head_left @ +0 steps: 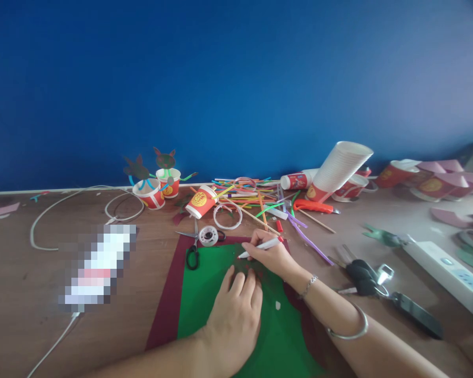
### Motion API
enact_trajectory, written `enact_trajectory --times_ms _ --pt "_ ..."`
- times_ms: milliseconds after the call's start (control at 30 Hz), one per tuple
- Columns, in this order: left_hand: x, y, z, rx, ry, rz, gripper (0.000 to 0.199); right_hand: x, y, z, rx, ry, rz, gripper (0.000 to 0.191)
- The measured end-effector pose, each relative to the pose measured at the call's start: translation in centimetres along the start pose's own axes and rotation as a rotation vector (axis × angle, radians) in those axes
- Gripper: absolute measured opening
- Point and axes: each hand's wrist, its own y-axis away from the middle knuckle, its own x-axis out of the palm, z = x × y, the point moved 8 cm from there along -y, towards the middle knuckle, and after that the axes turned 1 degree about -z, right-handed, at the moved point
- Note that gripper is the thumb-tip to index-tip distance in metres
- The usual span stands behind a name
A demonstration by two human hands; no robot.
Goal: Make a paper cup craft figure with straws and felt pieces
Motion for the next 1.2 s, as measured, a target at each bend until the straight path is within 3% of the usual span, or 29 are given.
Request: enact_trajectory --times_ms 267,567,867,1200 --pt "0.1 0.2 0.1 -0.012 0.021 0.009 0.044 -1.2 -0.3 -0.1 -0.019 -0.137 -0.122 0.028" --pt "-0.3 0.5 0.8 -0.120 0.060 -0.043 0.046 -2.5 -0.4 -0.1 -0.025 -0.178 -0.237 0.031" --pt "-1.4 0.3 -0.8 0.046 0.273 -0.131 0.022 -2.9 0.0 -0.4 0.015 -0.229 -0.283 0.032" --pt "-0.4 0.7 -0.4 -0.005 0.196 -0.114 0.042 -2.7 -0.1 -0.2 -0.008 -0.232 -0.249 0.036"
